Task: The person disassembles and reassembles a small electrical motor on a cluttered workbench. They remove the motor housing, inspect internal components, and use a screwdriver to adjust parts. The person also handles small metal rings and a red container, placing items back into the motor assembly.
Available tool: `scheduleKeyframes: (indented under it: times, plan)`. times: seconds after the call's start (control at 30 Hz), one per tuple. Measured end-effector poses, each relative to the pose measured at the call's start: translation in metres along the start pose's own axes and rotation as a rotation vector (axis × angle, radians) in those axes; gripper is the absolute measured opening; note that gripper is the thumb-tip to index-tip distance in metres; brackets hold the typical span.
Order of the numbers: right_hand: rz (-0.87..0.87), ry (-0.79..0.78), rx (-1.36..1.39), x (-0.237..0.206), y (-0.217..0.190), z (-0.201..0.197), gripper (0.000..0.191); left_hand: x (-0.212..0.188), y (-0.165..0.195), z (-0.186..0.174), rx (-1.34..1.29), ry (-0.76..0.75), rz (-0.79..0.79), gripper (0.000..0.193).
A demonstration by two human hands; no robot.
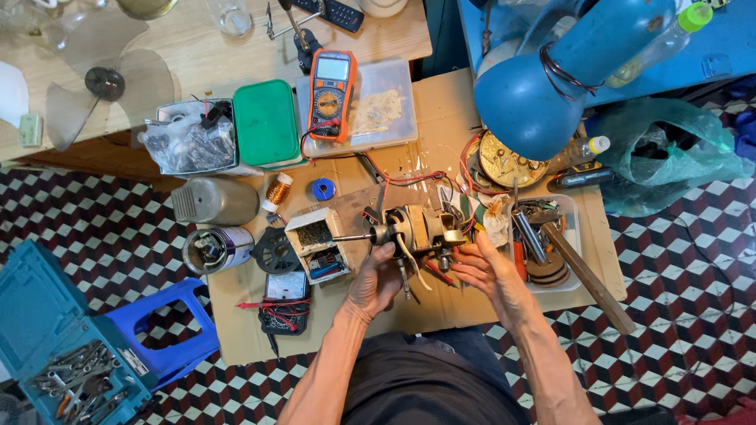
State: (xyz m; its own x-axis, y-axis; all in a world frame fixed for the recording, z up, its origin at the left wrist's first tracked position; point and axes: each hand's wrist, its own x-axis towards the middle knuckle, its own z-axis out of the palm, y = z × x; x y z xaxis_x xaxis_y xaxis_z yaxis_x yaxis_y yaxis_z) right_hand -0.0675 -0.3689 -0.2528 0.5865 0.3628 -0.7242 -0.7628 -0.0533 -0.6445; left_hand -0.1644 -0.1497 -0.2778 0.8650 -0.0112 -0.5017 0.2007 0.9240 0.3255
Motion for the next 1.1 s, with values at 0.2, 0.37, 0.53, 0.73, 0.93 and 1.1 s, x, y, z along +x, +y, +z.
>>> scheduleKeyframes:
  times: [0.2,0.37,0.53,0.73,0.93,1.1]
  plan:
    - [-0.083,-0.287,0.509,0.004,-0.041,0.005,0.077,0.032,-0.016,0.023,-0.176,-0.183,-0.073,0.068]
    - [-0.136,-0.342,0.387,0.006,-0.078,-0.016,0.07,0.059,-0.015,0.027,-0.054,-0.189,-0.151,0.07]
    - [-0.122,-0.362,0.376,0.027,-0.085,-0.024,0.065,0.076,0.014,0.04,0.294,-0.221,-0.175,0.067]
    - [-0.183,-0.429,0.56,0.06,-0.073,-0.034,0.068,0.084,0.038,0.077,0.788,-0.085,0.005,0.065]
    - [-0.28,-0.359,0.524,0.081,-0.073,-0.044,0.08,0.091,0.037,0.116,0.71,-0.078,0.239,0.072]
    - [-0.27,-0.312,0.529,0.098,-0.061,-0.053,0.081,0.085,0.051,0.128,0.835,-0.047,0.232,0.065]
